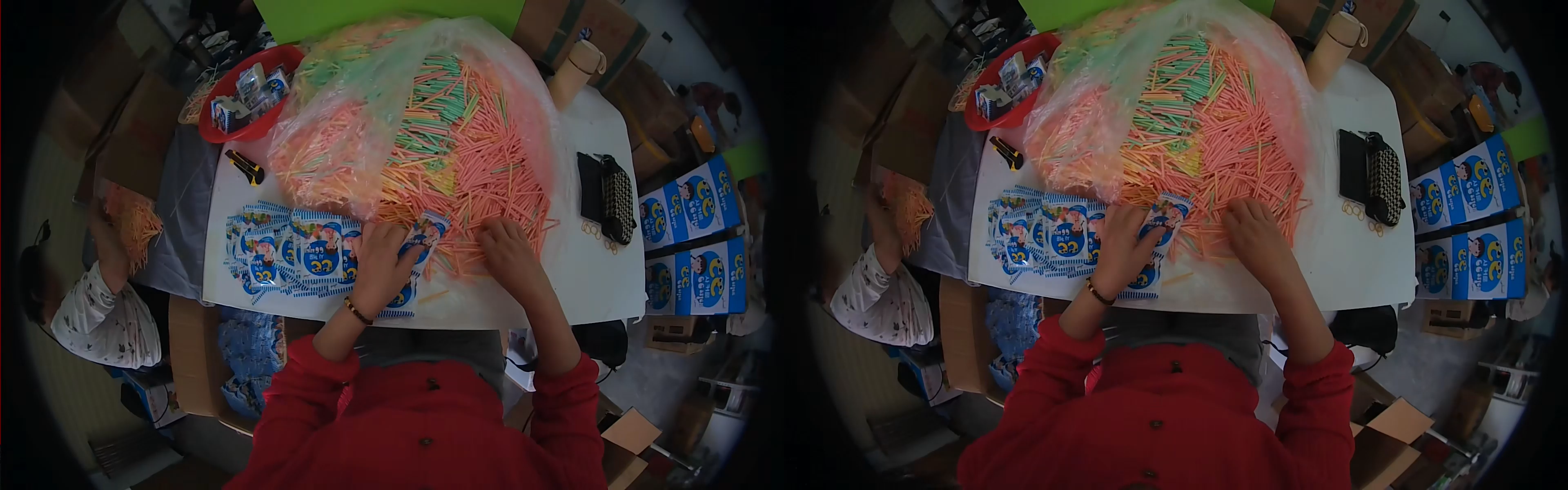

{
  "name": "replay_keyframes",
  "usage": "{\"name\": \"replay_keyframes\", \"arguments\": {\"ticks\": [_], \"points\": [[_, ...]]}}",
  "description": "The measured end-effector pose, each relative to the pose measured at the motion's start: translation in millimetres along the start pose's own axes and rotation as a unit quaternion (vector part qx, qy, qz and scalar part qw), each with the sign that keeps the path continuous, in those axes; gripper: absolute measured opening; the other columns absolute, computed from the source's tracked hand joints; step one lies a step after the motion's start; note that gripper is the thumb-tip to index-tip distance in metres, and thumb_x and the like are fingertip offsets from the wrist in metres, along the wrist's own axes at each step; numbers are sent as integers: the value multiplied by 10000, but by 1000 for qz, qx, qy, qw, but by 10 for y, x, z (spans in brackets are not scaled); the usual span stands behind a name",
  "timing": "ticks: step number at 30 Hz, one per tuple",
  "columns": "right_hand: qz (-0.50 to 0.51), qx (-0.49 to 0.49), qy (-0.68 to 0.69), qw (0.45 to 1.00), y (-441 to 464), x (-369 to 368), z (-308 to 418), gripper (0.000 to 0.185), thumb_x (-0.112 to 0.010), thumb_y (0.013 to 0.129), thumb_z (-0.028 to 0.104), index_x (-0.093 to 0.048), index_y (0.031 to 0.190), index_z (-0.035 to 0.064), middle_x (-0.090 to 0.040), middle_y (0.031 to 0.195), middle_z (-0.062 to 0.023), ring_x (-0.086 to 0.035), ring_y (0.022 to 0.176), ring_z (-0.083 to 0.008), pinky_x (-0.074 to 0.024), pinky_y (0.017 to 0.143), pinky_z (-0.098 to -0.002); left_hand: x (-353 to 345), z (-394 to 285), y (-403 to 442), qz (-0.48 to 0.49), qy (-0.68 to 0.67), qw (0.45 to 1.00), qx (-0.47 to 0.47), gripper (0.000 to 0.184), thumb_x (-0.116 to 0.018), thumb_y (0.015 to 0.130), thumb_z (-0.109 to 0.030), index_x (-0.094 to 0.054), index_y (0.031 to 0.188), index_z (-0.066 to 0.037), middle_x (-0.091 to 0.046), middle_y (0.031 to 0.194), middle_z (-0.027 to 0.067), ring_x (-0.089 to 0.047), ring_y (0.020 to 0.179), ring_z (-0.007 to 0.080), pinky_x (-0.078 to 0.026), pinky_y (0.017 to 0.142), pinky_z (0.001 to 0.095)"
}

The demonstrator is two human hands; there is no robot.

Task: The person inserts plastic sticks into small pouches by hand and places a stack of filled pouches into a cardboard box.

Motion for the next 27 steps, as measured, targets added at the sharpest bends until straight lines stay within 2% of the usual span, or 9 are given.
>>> {"name": "replay_keyframes", "arguments": {"ticks": [6, 8, 11, 19, 21, 23, 24, 26, 27], "points": [[-113, -42, 249, 961, -172, -112, -182, 233, -571, 786, -7, -548, 1017, 17, -567, 1063, -126, -568, 991, -251, -463, 858, -340, 123, 81, 55, -44, -223, 973, 32, 156, -655, 842, -60, -669, 992, -24, -658, 865, 79, -602, 798, 204, -466, 716, 317], [-183, -195, 544, 796, -283, -223, -332, 184, -554, 877, -7, -527, 1057, 22, -570, 1036, -101, -566, 962, -177, -464, 836, -317, 40, 190, 6, -5, -314, 940, 137, 167, -647, 856, -52, -671, 1018, -22, -674, 862, 57, -606, 773, 143, -474, 686, 281], [-280, -154, 563, 762, -294, -247, -217, 185, -529, 927, 30, -519, 1112, 30, -576, 993, -78, -552, 928, -129, -466, 821, -288, -112, 270, -57, 27, -392, 893, 221, 187, -634, 880, -51, -670, 1061, -19, -691, 860, 22, -594, 743, 55, -476, 639, 226], [-169, -214, 485, 831, -237, -439, -215, 304, -526, 945, 68, -469, 1242, 30, -615, 1029, -61, -608, 886, -139, -493, 811, -268, -173, 283, -42, 0, -363, 917, 164, 221, -608, 916, -94, -648, 1118, -16, -688, 876, 5, -587, 749, 42, -482, 647, 217], [-184, -203, 476, 836, -175, -370, -256, 280, -517, 961, 90, -480, 1232, 32, -623, 1037, -65, -616, 882, -140, -503, 792, -267, -198, 330, -72, -5, -468, 849, 244, 223, -591, 935, -124, -634, 1131, -27, -687, 910, 6, -617, 769, 60, -500, 652, 232], [-253, -345, 719, 547, -254, -554, -536, 235, -468, 998, 135, -498, 1211, 39, -619, 1020, -68, -612, 860, -152, -511, 787, -283, -155, 295, -57, 0, -538, 789, 296, 215, -583, 940, -129, -629, 1130, -40, -686, 938, 11, -633, 781, 75, -507, 646, 233], [-255, -343, 719, 548, -239, -515, -625, 235, -468, 998, 135, -498, 1211, 39, -619, 1020, -68, -612, 860, -152, -511, 787, -283, -190, 271, -80, 9, -602, 719, 348, 207, -576, 945, -135, -624, 1129, -53, -685, 965, 15, -650, 792, 90, -514, 640, 234], [-231, -335, 856, 319, -213, -606, -692, 237, -435, 1018, 173, -498, 1208, 44, -606, 990, -64, -592, 852, -154, -506, 807, -287, -169, 229, -48, 17, -623, 694, 360, 194, -573, 944, -131, -624, 1121, -69, -685, 970, 19, -659, 800, 101, -519, 629, 230], [-234, -332, 856, 320, -185, -559, -704, 237, -435, 1018, 173, -498, 1208, 44, -606, 990, -64, -592, 852, -154, -506, 807, -287, -190, 211, -40, 24, -642, 668, 374, 183, -571, 944, -126, -623, 1114, -85, -685, 976, 23, -669, 808, 112, -523, 618, 226]]}}
Point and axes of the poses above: each hand's wrist, its own y-axis towards the middle knuckle, its own x-axis out of the back of the hand, z = x × y, the point moved 8 cm from there along y, towards the middle knuckle
